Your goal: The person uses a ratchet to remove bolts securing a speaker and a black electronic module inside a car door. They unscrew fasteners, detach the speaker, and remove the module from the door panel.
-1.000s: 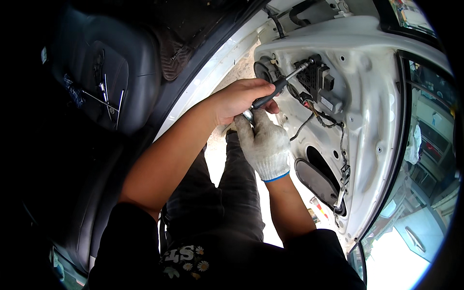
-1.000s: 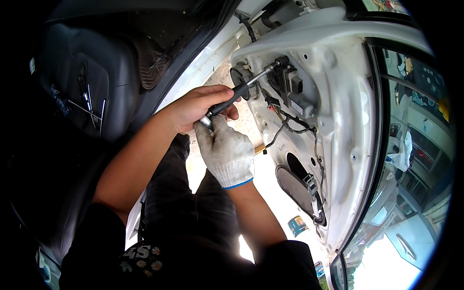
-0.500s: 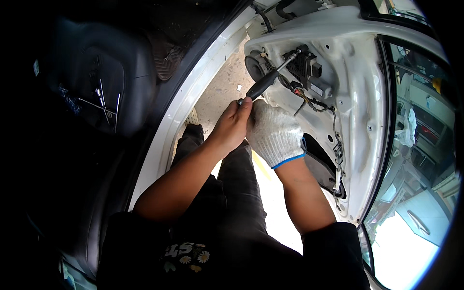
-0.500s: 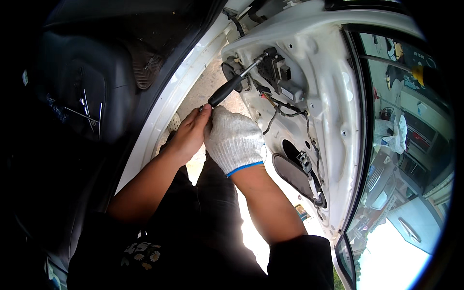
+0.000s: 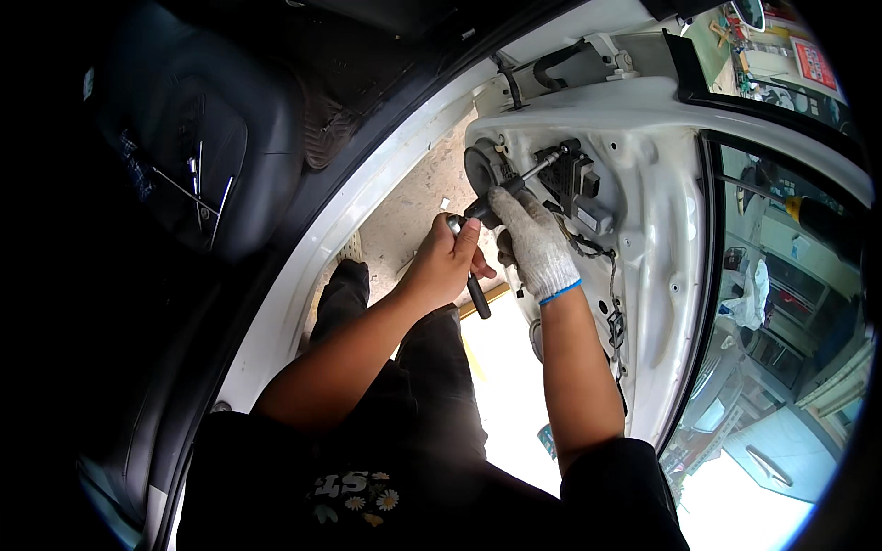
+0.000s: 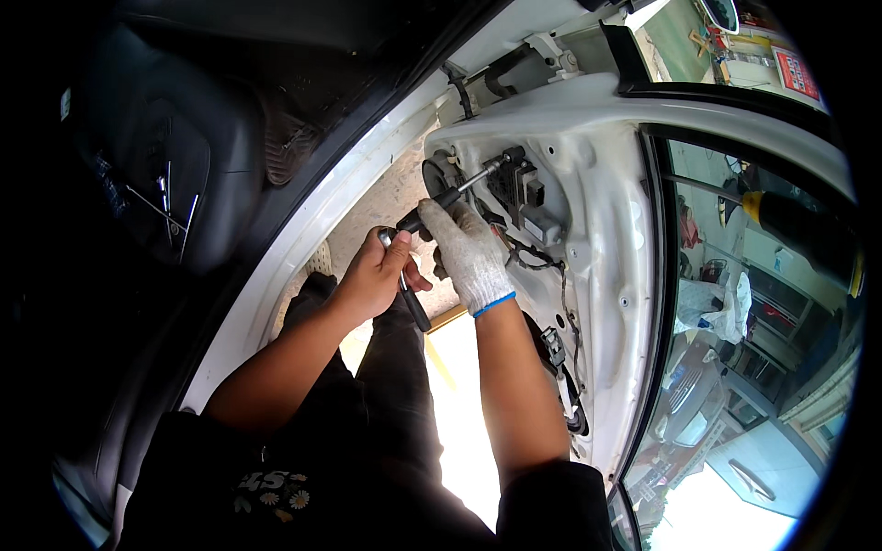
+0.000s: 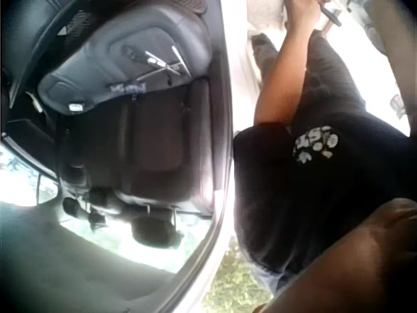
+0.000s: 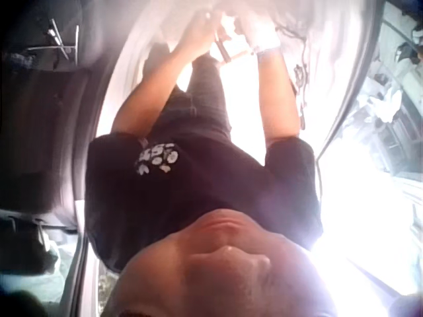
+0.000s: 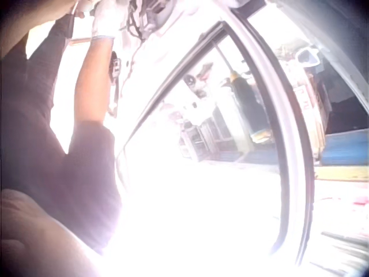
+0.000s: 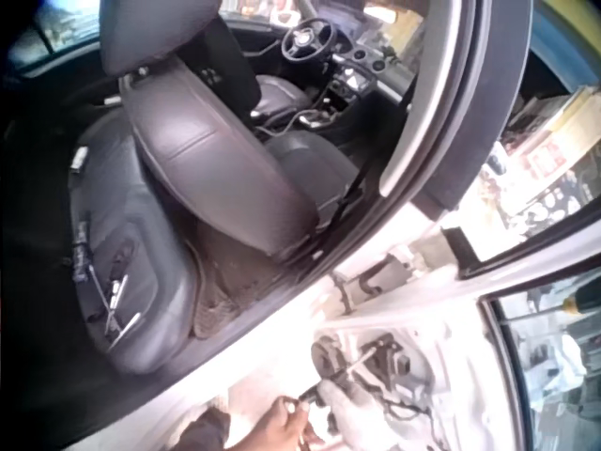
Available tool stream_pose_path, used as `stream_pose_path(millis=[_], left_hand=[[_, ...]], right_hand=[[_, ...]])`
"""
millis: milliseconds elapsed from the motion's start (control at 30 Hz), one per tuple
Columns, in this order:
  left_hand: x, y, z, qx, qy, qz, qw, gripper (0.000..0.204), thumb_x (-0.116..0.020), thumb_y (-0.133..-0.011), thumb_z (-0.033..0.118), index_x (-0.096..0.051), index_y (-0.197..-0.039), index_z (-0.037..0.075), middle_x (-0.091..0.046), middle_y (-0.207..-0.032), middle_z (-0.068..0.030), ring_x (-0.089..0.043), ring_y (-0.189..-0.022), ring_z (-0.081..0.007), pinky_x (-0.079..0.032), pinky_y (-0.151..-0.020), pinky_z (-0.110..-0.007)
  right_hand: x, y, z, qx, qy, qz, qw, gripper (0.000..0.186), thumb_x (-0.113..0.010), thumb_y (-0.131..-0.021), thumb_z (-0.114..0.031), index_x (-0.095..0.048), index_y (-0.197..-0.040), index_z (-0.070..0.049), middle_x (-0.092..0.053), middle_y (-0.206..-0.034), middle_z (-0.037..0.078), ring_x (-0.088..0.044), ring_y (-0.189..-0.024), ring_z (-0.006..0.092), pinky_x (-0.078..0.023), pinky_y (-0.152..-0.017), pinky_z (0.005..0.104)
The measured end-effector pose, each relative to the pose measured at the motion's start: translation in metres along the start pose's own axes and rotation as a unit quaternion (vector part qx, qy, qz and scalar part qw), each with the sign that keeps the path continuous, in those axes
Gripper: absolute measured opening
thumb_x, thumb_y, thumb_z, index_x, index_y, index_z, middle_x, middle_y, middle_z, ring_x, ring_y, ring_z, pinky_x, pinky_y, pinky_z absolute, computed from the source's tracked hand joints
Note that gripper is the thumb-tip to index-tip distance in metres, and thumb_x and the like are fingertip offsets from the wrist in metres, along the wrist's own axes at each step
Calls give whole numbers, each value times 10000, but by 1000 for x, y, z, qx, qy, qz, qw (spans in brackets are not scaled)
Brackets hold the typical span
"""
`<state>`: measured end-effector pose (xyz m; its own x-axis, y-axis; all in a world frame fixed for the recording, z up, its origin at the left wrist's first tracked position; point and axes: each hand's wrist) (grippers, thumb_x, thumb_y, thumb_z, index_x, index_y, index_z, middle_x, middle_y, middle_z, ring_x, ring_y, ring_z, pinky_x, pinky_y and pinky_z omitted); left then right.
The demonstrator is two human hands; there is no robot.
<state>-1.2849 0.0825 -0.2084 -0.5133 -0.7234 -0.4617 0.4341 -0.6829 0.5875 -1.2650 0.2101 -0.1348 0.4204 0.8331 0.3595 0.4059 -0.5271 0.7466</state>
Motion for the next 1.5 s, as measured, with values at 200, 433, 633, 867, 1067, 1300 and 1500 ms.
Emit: stream_pose_path(millis=[200, 433, 633, 867, 1067, 1300, 1500], left_hand=[[-9, -8, -28, -93, -80, 127, 984, 415, -503, -984, 233, -237, -1149, -40, -563, -829, -168, -587, -715, -248, -459, -637, -383], [-19, -8, -31, -244, -189, 153, 939, 396, -484, -906, 47, -221, -1201, 22, -468, -889, -136, -486, -731, -188, -442, -671, -332], [0, 7, 11, 160, 304, -62, 937, 416, -394, -1008, 473, -449, -1120, 76, -630, -869, -155, -690, -836, -319, -555, -784, -410], [17, 2, 17, 104, -45, -77, 991, 394, -471, -1006, 366, -434, -1122, -8, -652, -970, -173, -680, -890, -244, -563, -808, -382], [28, -9, 11, -23, -268, -16, 963, 400, -480, -999, 376, -431, -996, -21, -619, -665, -110, -610, -643, -210, -484, -627, -346], [-3, 8, -4, -234, -452, 114, 853, 339, -622, -907, 159, -415, -1098, -29, -589, -970, -256, -624, -800, -434, -508, -646, -462], [-5, 13, 13, -224, -41, 122, 966, 345, -619, -939, 178, -406, -1134, -11, -522, -1115, -152, -618, -722, -212, -530, -639, -317]], right_hand=[[-17, -25, 10, -26, -220, -80, 972, 245, -649, -887, -275, -649, -891, -30, -539, -569, 10, -466, -422, 83, -331, -361, 221], [-9, -24, 5, -63, -166, -60, 982, 246, -697, -840, -314, -650, -875, -75, -506, -552, -1, -422, -392, 98, -303, -351, 243], [-3, -39, 17, -11, -170, -37, 985, 269, -696, -843, -341, -649, -916, -86, -478, -559, -20, -410, -433, 83, -282, -382, 239], [8, -34, 23, 17, -128, -160, 979, 366, -643, -894, -333, -603, -1067, -13, -635, -856, 62, -605, -687, 127, -499, -561, 251], [21, -11, 57, 75, 245, -342, 904, 619, -731, -777, -361, -552, -1216, 37, -658, -1041, 171, -636, -945, 261, -496, -875, 347], [-60, -123, 95, 532, 259, -140, 794, 264, -595, -863, -235, -667, -1064, -80, -646, -816, 149, -620, -795, 344, -512, -733, 358], [-100, -97, 54, 160, -187, -228, 942, 355, -670, -865, -213, -621, -1157, -18, -669, -965, 145, -644, -734, 217, -522, -632, 305]])
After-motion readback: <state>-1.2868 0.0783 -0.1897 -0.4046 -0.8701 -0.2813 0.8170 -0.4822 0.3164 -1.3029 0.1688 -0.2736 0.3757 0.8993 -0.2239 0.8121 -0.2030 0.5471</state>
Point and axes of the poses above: each hand's wrist, its own y-axis away from the middle knuckle, its own x-axis out of the back of the hand, z = x × y
